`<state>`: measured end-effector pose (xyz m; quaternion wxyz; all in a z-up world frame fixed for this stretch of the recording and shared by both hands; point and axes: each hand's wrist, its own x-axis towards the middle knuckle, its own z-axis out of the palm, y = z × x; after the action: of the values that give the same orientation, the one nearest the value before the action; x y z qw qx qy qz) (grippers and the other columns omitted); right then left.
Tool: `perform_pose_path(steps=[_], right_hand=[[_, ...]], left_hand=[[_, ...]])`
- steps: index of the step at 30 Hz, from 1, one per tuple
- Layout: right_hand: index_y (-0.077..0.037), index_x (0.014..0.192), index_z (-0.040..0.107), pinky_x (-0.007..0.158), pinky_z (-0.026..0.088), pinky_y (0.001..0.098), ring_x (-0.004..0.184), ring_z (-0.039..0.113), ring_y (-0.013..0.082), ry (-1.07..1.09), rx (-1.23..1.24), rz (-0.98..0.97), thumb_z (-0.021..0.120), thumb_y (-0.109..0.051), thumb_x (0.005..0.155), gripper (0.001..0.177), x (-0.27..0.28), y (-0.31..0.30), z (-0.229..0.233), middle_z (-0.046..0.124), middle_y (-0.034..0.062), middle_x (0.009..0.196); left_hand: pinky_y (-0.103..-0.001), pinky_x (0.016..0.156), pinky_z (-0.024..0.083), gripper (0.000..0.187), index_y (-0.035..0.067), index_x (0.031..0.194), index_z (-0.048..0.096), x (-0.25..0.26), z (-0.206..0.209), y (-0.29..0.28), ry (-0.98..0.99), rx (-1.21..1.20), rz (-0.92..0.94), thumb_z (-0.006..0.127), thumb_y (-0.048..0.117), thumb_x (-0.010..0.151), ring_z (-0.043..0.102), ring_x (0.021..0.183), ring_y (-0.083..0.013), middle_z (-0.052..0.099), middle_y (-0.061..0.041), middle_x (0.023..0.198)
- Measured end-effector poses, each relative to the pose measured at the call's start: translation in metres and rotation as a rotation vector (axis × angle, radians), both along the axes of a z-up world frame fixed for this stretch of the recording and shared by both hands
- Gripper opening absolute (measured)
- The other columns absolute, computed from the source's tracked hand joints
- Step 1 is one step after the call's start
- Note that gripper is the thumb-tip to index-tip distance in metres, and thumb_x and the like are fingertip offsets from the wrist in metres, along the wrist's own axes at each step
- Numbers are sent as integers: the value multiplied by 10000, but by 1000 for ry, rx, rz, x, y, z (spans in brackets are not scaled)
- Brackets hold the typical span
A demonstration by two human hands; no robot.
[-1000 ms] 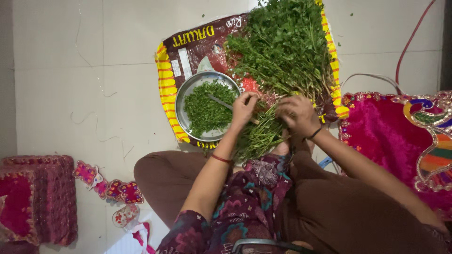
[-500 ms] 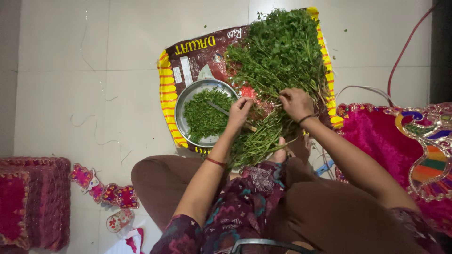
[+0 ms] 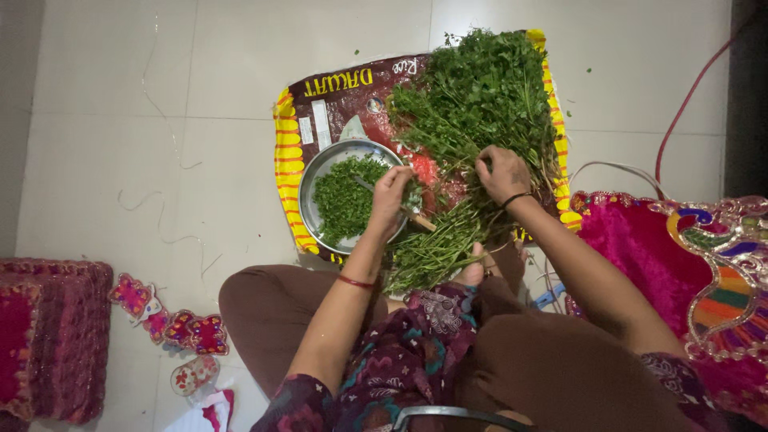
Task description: The person picks cilantro leaves from the stems and places them into a metal bowl, then uses a knife to chop the leaves inside the bowl.
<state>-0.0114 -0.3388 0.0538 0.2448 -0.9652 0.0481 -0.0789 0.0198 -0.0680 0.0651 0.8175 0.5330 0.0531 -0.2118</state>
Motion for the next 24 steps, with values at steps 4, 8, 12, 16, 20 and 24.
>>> perform_pose_path(steps=[4,8,12,16,20,24], right_hand=[[-105,1101,655,738,534,491,877,694,382,-11,156,-57,665,-273,1018,188,0,7,36,728,152,963],[-102,1123,648,716,546,451,838,721,343,-103,249,-47,653,-269,1039,187,0,13,79,730,150,925],[-93,1126,640,727,563,415,844,731,314,-205,269,60,637,-233,1048,160,1,14,111,736,137,984],[-91,1127,656,735,557,408,864,718,314,-310,93,123,686,-193,1034,141,4,10,133,731,136,1009],[-96,1112,688,709,555,389,826,716,283,-290,23,112,723,-187,1034,125,6,6,156,740,114,978],[-95,1080,702,720,560,380,846,723,276,-324,-1,124,729,-184,1014,113,0,6,167,740,105,973]], left_hand=[[-249,811,468,151,41,1032,700,-6,-4,20,-75,-11,39,613,162,1054,602,879,-85,687,9,961],[-224,901,480,158,31,1033,706,-16,-6,30,-139,37,75,597,145,1031,635,963,-74,712,4,1013],[-250,871,489,164,33,1048,707,-24,3,35,-104,-10,37,608,164,1047,634,924,-96,713,-10,992],[-253,903,490,168,36,1071,711,-23,16,33,-180,33,-9,614,171,1047,631,956,-89,711,-7,1016],[-245,931,469,170,38,1105,688,-19,27,27,-217,75,-53,586,168,1068,600,986,-78,714,-5,1087],[-279,935,528,186,45,1134,622,-16,31,15,-258,-23,-108,568,215,1081,657,995,-121,693,-26,1058]])
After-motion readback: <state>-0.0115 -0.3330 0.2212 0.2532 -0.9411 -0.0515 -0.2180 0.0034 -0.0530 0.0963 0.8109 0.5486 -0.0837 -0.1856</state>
